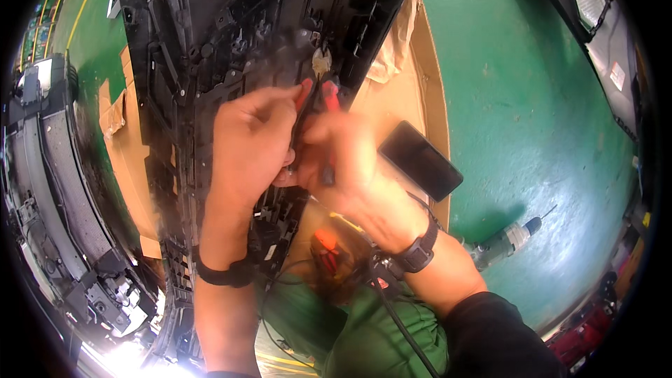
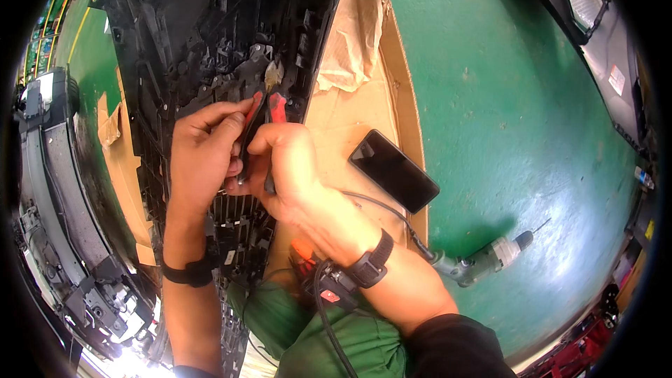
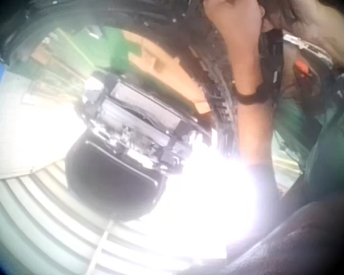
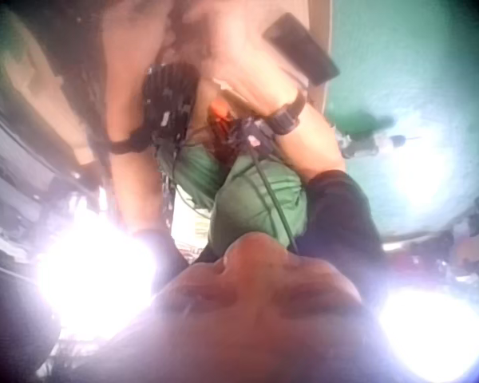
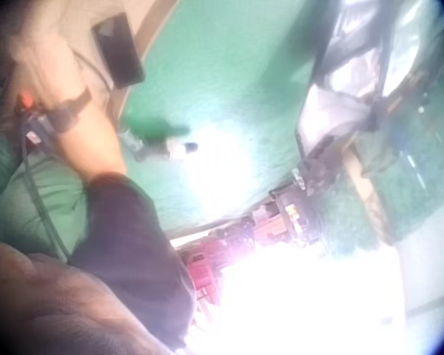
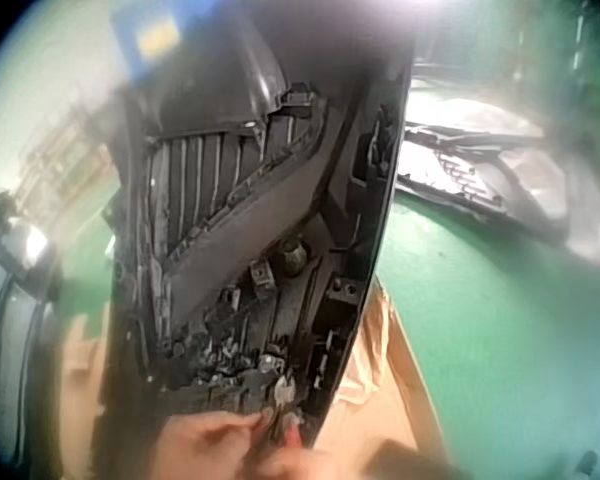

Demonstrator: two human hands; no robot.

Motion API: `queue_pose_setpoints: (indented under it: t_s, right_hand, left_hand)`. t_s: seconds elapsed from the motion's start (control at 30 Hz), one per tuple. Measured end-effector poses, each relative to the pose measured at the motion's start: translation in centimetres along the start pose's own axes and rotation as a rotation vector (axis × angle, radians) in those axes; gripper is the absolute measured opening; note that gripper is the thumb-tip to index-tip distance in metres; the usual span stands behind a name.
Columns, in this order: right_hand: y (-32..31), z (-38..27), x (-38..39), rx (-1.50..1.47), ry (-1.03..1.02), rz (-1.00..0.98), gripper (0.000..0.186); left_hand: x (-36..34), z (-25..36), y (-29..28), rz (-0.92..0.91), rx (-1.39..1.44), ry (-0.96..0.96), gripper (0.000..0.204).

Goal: The person is sitting on the floor and using pliers and a screwdriver to remove clips and fasteners from a large black plastic car part. They systematically work along the edge of the part, detaching components and setting them aside.

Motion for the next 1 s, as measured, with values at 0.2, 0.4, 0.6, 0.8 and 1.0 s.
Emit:
queue_pose_setpoints:
  t_s: [0.2,0.4,0.6,0.8,1.0]
  right_hand:
    - [-1.8,-0.6,0.0,0.473,-0.061,0.356,0.016]
    - [-2.8,-0.6,0.2,0.594,-0.142,0.37,0.018]
    - [-2.4,-0.4,1.1,-0.134,0.175,-0.197,0.03]
    - [-5.1,0.5,1.2,-0.505,0.295,-0.69,0.044]
    - [-6.9,1.0,1.9,-0.677,0.37,-0.918,0.037]
  left_hand:
    - [0.5,-2.4,1.3,0.016,-0.046,0.096,0.029]
    - [1.6,-3.5,1.7,-0.007,0.081,0.06,0.032]
    - [2.6,-3.1,1.7,0.0,0.198,-0.13,0.038]
    - [3.2,-3.5,3.2,-0.084,0.198,0.097,0.038]
    - [4.7,-2.7,5.4,-0.217,0.166,0.182,0.046]
Point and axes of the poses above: each hand's wrist, its own x-axis away from the middle knuckle, its own y-axis out of the palm, z = x × y, the point moved 4 cm from there along -x, towards the middle knuckle, and after that the axes turned 5 degrees about y, right-handed, at the moved point
